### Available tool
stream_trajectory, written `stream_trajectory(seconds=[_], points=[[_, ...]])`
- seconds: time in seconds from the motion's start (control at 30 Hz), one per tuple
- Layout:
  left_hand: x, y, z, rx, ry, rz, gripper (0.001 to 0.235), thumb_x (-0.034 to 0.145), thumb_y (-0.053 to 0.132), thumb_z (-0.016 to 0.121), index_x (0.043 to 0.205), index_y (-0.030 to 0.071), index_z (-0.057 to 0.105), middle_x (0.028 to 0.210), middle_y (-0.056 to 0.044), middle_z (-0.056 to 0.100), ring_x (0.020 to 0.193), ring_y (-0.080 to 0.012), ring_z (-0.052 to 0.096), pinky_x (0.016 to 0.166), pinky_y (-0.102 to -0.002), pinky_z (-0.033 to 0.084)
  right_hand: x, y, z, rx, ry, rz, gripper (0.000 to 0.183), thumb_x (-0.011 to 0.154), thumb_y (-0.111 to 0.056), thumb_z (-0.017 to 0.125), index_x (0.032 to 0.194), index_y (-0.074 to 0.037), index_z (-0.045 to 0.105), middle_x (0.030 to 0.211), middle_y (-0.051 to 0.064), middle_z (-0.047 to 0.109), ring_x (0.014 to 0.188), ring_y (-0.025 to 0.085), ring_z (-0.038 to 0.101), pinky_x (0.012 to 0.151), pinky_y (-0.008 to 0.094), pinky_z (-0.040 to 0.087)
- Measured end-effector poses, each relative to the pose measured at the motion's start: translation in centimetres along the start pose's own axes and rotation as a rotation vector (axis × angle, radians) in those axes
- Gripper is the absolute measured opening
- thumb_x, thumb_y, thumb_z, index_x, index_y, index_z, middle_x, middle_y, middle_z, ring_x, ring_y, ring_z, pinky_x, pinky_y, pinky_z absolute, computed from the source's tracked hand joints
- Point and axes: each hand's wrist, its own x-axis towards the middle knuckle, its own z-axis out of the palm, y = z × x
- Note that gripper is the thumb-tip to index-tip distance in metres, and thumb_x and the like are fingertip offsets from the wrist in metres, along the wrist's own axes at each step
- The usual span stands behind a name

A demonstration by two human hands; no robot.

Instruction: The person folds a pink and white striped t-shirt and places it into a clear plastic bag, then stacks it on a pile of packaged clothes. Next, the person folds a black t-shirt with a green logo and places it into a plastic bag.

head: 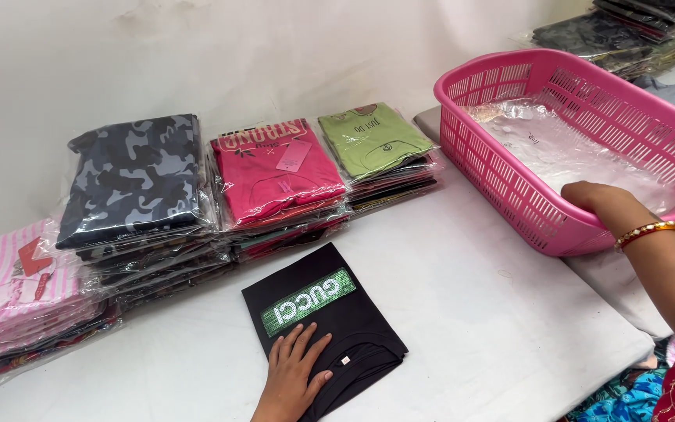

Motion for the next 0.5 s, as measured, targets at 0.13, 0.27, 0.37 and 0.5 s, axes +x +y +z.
stream_trajectory(seconds=[0.13, 0.27, 0.37, 0.5], points=[[0.1, -0.1, 0.1, 0.002, -0.009, -0.013, 0.068, 0.093, 0.058, 0.057, 0.155, 0.032, 0.044, 0.167, -0.002, 0.029, 0.151, -0.027, 0.015, 0.122, -0.055, 0.006, -6.1, -3.4, -4.5, 0.078, 0.206, 0.047, 0.035, 0.092, -0.042, 0.066, 0.109, -0.017, 0.083, 0.115, 0.01, 0.078, 0.106, 0.029, 0.073, 0.088, 0.045, 0.058], [0.0, 0.3, -0.4, 0.013, 0.014, 0.014, 0.067, 0.093, 0.056, 0.057, 0.155, 0.032, 0.045, 0.166, -0.003, 0.03, 0.151, -0.0273, 0.016, 0.122, -0.055, 0.007, -9.2, -2.6, -5.7, 0.533, 0.761, 0.055, 0.043, 0.108, -0.043, 0.071, 0.091, -0.003, 0.077, 0.097, 0.017, 0.079, 0.087, 0.031, 0.074, 0.081, 0.048, 0.058], [-0.1, 0.6, -0.7, -0.03, 0.003, -0.027, 0.065, 0.094, 0.054, 0.058, 0.154, 0.034, 0.045, 0.167, -0.001, 0.029, 0.152, -0.0253, 0.016, 0.123, -0.053, 0.007, -10.5, -1.9, -5.7, 1.152, 1.024, -0.113, 0.023, 0.114, -0.026, 0.064, 0.099, -0.01, 0.066, 0.103, 0.013, 0.076, 0.089, 0.016, 0.076, 0.075, 0.031, 0.062], [0.3, 0.3, 0.0, -0.009, 0.052, 0.002, 0.065, 0.094, 0.052, 0.059, 0.155, 0.032, 0.045, 0.166, -0.002, 0.03, 0.151, -0.0263, 0.016, 0.123, -0.054, 0.007, -14.4, -5.7, -6.4, 1.752, 1.202, -0.661, 0.018, 0.119, -0.016, 0.06, 0.102, -0.01, 0.056, 0.103, 0.007, 0.071, 0.094, 0.018, 0.076, 0.083, 0.03, 0.061]])
